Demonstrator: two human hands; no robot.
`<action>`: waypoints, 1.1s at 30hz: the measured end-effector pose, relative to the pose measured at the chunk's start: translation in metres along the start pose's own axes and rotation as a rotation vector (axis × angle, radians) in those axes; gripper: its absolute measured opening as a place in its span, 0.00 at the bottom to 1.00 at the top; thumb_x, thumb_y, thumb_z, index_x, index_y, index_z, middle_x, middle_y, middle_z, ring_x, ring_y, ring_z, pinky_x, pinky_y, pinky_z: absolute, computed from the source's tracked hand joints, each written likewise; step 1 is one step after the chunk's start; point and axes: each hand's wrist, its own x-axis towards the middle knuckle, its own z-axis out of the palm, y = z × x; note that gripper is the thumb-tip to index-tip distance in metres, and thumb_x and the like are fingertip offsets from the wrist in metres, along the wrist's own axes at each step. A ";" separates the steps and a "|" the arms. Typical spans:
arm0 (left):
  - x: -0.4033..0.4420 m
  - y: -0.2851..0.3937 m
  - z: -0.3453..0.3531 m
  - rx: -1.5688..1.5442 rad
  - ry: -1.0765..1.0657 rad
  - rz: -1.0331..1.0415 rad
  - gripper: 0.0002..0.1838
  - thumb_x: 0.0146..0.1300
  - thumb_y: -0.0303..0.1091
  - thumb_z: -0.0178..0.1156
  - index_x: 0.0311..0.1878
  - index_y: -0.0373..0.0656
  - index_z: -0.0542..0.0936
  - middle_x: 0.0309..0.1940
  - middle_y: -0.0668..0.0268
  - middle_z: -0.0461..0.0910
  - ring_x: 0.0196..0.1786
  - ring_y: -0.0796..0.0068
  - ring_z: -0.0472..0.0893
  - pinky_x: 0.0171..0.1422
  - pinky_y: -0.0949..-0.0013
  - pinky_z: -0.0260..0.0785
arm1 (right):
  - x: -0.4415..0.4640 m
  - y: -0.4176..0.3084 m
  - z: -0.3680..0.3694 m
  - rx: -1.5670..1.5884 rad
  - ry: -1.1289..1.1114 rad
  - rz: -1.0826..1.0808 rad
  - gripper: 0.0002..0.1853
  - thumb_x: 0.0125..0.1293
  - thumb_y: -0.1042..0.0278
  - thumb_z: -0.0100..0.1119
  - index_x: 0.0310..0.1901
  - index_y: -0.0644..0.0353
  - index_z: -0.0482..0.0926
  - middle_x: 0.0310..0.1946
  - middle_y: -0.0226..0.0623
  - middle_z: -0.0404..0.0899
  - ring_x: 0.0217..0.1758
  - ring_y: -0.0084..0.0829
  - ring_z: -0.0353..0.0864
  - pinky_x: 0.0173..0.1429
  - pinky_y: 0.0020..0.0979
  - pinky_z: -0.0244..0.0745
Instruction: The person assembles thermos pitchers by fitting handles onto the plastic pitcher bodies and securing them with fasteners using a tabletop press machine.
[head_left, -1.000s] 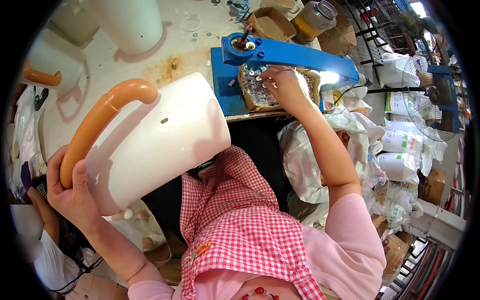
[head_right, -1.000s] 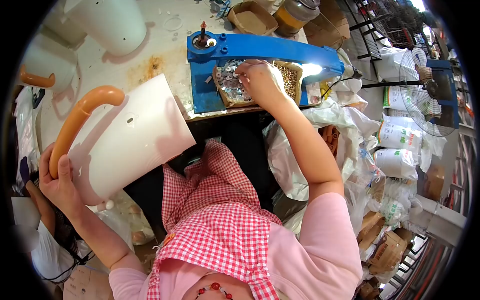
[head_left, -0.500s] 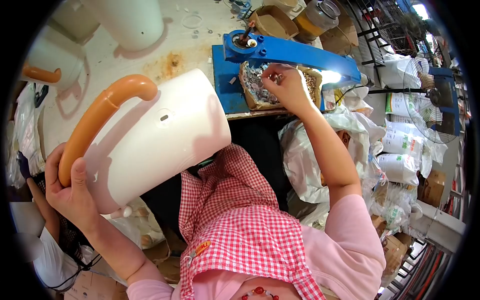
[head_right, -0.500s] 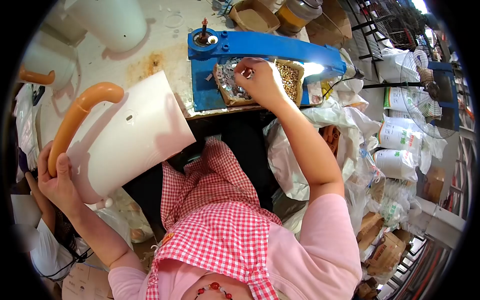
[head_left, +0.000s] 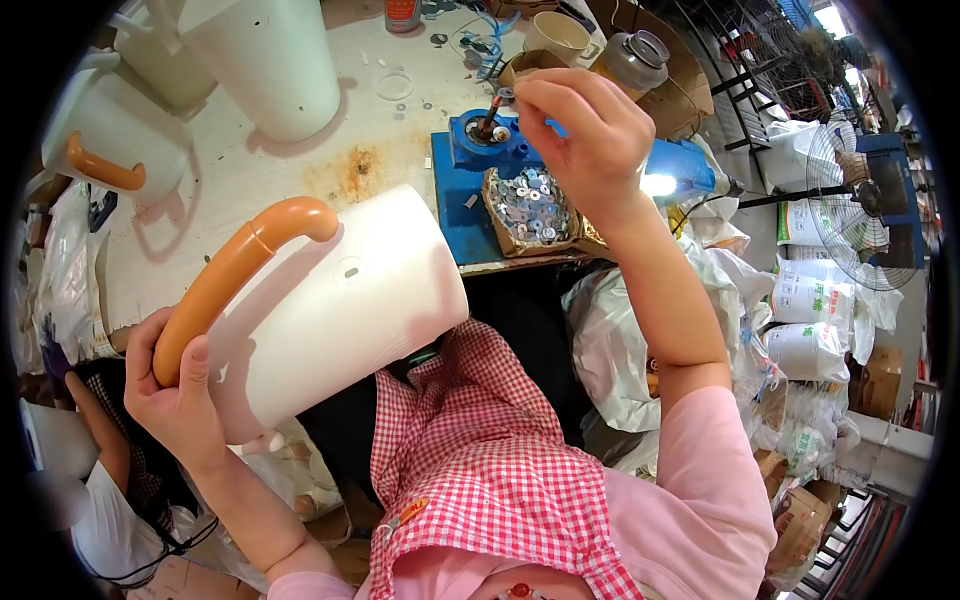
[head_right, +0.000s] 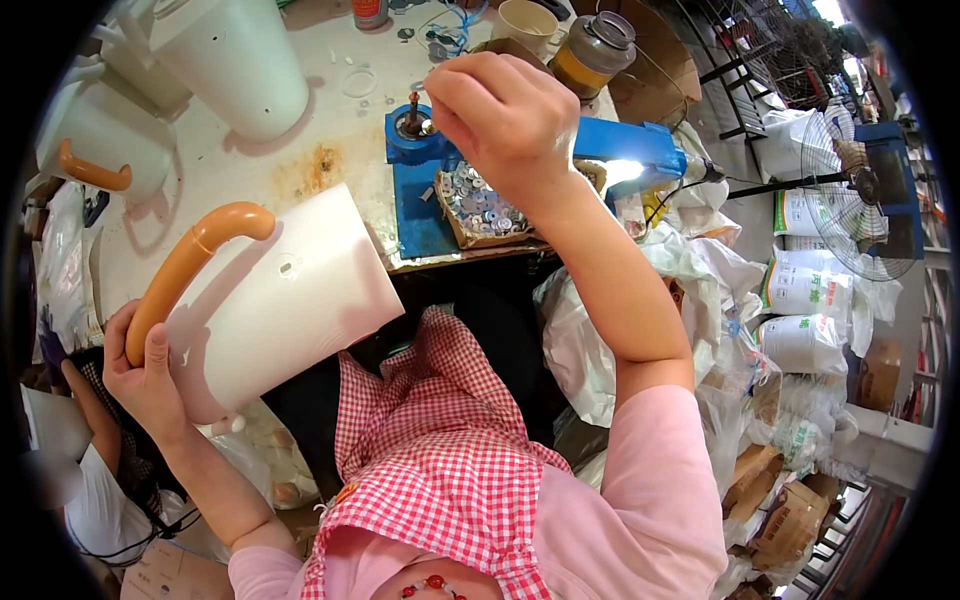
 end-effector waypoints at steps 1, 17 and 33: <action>0.000 0.000 0.000 -0.001 0.008 -0.013 0.20 0.60 0.35 0.75 0.49 0.32 0.80 0.42 0.67 0.81 0.45 0.79 0.79 0.54 0.76 0.70 | 0.000 0.000 0.001 0.001 0.001 -0.002 0.13 0.48 0.82 0.71 0.36 0.57 0.84 0.34 0.33 0.86 0.32 0.34 0.85 0.36 0.29 0.80; 0.008 0.000 0.006 0.028 0.013 0.044 0.22 0.62 0.40 0.74 0.52 0.33 0.80 0.40 0.70 0.80 0.36 0.85 0.74 0.40 0.83 0.66 | -0.017 -0.002 -0.004 -0.028 0.006 -0.020 0.07 0.56 0.67 0.68 0.35 0.57 0.83 0.34 0.29 0.85 0.29 0.29 0.82 0.32 0.28 0.76; 0.093 0.071 0.112 -0.093 0.061 0.294 0.17 0.57 0.31 0.77 0.46 0.35 0.84 0.39 0.69 0.84 0.41 0.82 0.80 0.49 0.78 0.73 | -0.043 -0.052 -0.009 1.314 0.154 1.152 0.23 0.75 0.55 0.60 0.58 0.69 0.77 0.49 0.35 0.84 0.50 0.21 0.80 0.57 0.28 0.75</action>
